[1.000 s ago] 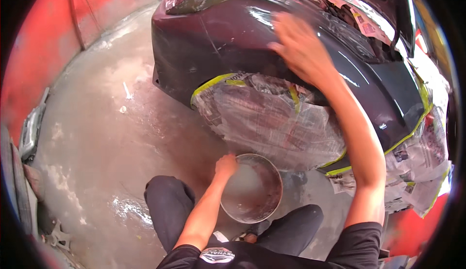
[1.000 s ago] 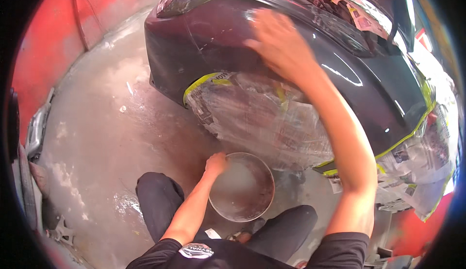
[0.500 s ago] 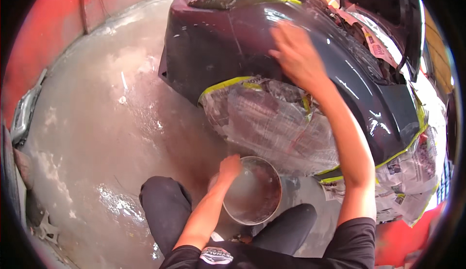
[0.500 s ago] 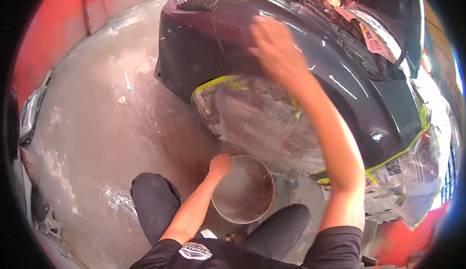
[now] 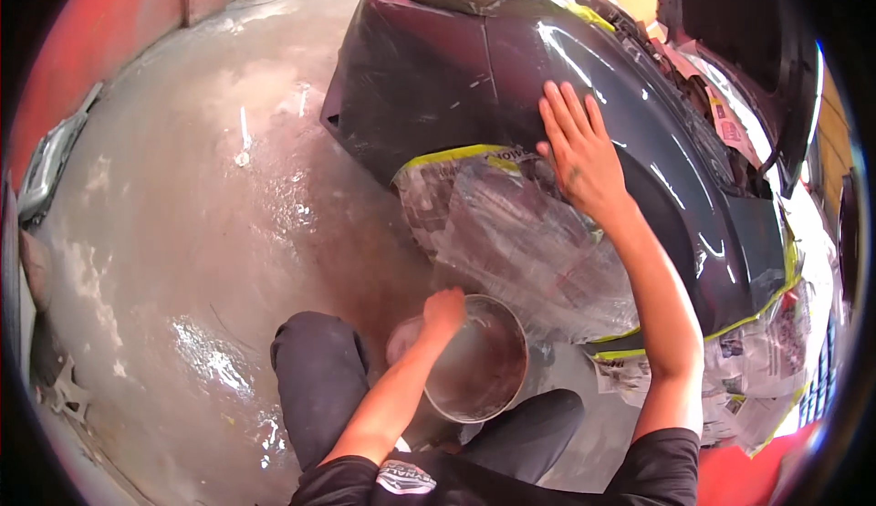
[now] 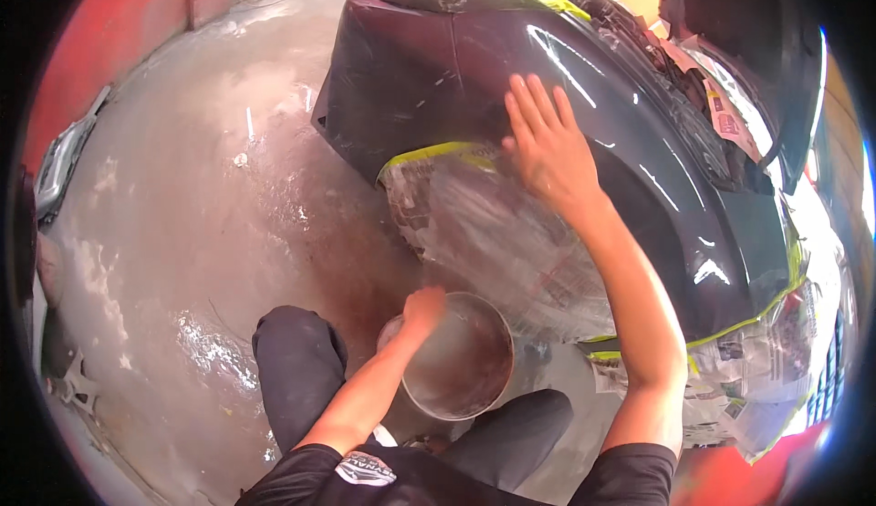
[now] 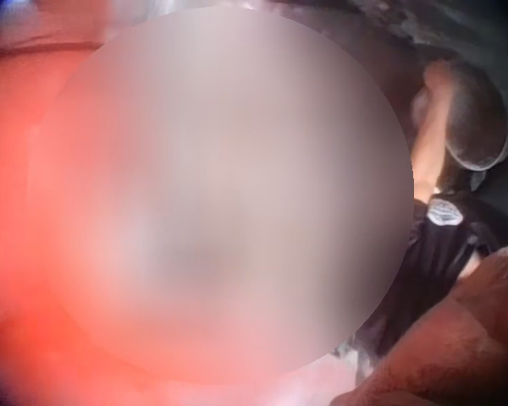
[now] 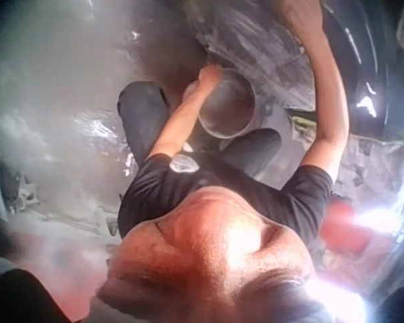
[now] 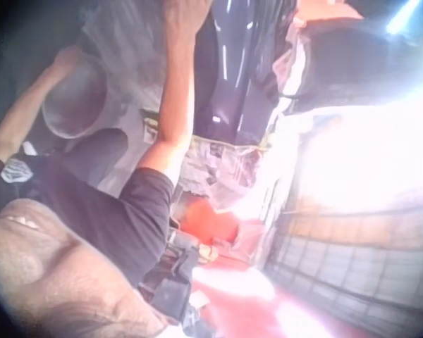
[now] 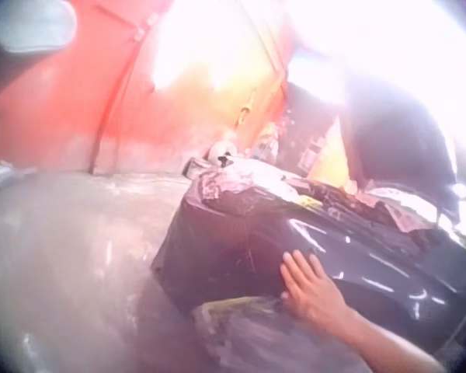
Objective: The person wet sands a car fender using a sanding block dipped in a bucket of water and then wipes the sanded surface with a purple cloth.
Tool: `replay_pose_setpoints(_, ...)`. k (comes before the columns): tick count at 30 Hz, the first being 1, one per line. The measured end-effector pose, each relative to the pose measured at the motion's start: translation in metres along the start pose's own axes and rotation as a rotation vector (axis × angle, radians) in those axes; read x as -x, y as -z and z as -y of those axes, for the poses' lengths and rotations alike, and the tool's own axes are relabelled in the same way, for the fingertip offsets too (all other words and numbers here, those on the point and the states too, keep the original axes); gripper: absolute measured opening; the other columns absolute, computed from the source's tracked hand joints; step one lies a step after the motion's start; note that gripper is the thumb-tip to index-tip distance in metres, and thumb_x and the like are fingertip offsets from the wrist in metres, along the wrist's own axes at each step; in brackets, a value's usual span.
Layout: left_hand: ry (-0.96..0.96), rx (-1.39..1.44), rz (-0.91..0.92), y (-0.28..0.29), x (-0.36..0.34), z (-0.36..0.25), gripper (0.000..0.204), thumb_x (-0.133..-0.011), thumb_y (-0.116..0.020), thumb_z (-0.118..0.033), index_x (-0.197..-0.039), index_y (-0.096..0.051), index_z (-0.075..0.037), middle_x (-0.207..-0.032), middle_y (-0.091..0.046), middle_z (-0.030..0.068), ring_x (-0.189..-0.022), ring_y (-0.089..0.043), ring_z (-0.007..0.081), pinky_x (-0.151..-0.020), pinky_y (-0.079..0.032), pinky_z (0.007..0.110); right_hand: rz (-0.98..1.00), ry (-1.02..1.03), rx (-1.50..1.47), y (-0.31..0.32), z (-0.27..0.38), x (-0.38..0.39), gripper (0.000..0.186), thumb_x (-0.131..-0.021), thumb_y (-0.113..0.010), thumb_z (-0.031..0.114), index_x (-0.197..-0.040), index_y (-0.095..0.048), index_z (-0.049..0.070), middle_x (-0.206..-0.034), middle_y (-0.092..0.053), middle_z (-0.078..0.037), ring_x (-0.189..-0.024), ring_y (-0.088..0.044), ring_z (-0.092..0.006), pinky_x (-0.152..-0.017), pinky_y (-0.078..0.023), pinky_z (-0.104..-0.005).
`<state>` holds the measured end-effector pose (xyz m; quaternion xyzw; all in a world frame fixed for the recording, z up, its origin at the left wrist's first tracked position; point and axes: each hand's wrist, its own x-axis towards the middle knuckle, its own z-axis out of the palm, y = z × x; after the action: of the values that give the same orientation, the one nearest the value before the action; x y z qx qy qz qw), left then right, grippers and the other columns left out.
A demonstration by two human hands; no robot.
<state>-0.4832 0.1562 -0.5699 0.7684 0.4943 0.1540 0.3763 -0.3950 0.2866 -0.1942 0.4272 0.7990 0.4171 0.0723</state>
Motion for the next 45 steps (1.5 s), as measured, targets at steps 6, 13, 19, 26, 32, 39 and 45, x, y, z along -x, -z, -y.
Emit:
replay_pose_setpoints(6,-0.067,0.06,0.038,-0.005,0.008,-0.008,0.023,-0.093,-0.055,-0.014,-0.103,-0.073,-0.004,-0.097,-0.076,0.0224,-0.094,-0.076,0.039,-0.078,-0.06,0.051,-0.041,0.015,0.049,-0.029,0.0,-0.046,0.058,-0.103,-0.058,0.034,-0.147,-0.052,-0.003,-0.161,-0.043,-0.017,-0.152,-0.037,-0.0319,-0.124,-0.029,-0.0506)
replay_pose_setpoints(13,-0.052,0.031,0.016,-0.002,0.002,-0.012,0.022,-0.091,-0.056,-0.014,-0.098,-0.075,-0.003,-0.097,-0.076,0.0218,-0.093,-0.076,0.0384,-0.077,-0.06,0.051,0.001,0.136,0.079,-0.017,-0.011,-0.049,0.054,-0.101,-0.059,0.028,-0.147,-0.052,0.001,-0.161,-0.044,-0.014,-0.15,-0.039,-0.0309,-0.123,-0.031,-0.0508)
replay_pose_setpoints(19,-0.07,0.037,-0.024,0.003,0.003,-0.011,0.022,-0.091,-0.057,-0.013,-0.101,-0.075,-0.004,-0.099,-0.076,0.0216,-0.095,-0.076,0.0384,-0.081,-0.06,0.048,0.066,0.062,0.081,-0.018,0.004,-0.033,0.05,-0.104,-0.053,0.021,-0.15,-0.049,0.002,-0.163,-0.042,-0.011,-0.151,-0.038,-0.0318,-0.124,-0.03,-0.0496)
replay_pose_setpoints(26,-0.021,0.052,0.017,-0.002,-0.001,-0.003,0.023,-0.091,-0.057,-0.016,-0.102,-0.074,-0.005,-0.1,-0.076,0.0223,-0.096,-0.075,0.0404,-0.081,-0.059,0.053,-0.014,0.056,0.077,-0.021,0.015,-0.033,0.052,-0.105,-0.055,0.029,-0.148,-0.052,0.001,-0.162,-0.043,-0.013,-0.152,-0.037,-0.0308,-0.124,-0.031,-0.0502)
replay_pose_setpoints(32,-0.05,0.106,0.035,-0.006,0.002,-0.001,0.022,-0.091,-0.058,-0.013,-0.102,-0.075,-0.003,-0.101,-0.076,0.0227,-0.097,-0.075,0.0398,-0.08,-0.06,0.051,-0.033,-0.021,0.119,-0.024,0.016,-0.07,0.054,-0.105,-0.055,0.033,-0.146,-0.052,-0.003,-0.159,-0.046,-0.016,-0.149,-0.041,-0.0339,-0.122,-0.033,-0.0517)
replay_pose_setpoints(39,-0.024,0.111,0.1,-0.003,0.005,-0.008,0.023,-0.091,-0.057,-0.014,-0.101,-0.075,-0.003,-0.102,-0.076,0.0226,-0.097,-0.075,0.0404,-0.081,-0.06,0.052,-0.031,0.029,0.089,-0.028,0.009,-0.064,0.053,-0.105,-0.054,0.031,-0.147,-0.051,-0.002,-0.158,-0.048,-0.017,-0.147,-0.043,-0.034,-0.122,-0.032,-0.0524)
replay_pose_setpoints(45,-0.01,0.141,0.1,0.0,-0.004,0.005,0.026,-0.092,-0.055,-0.014,-0.107,-0.073,-0.004,-0.105,-0.076,0.022,-0.097,-0.074,0.0417,-0.083,-0.06,0.053,-0.056,0.039,0.047,-0.037,0.036,-0.017,0.051,-0.104,-0.058,0.027,-0.146,-0.052,-0.002,-0.157,-0.048,-0.017,-0.146,-0.044,-0.0341,-0.122,-0.032,-0.0506)
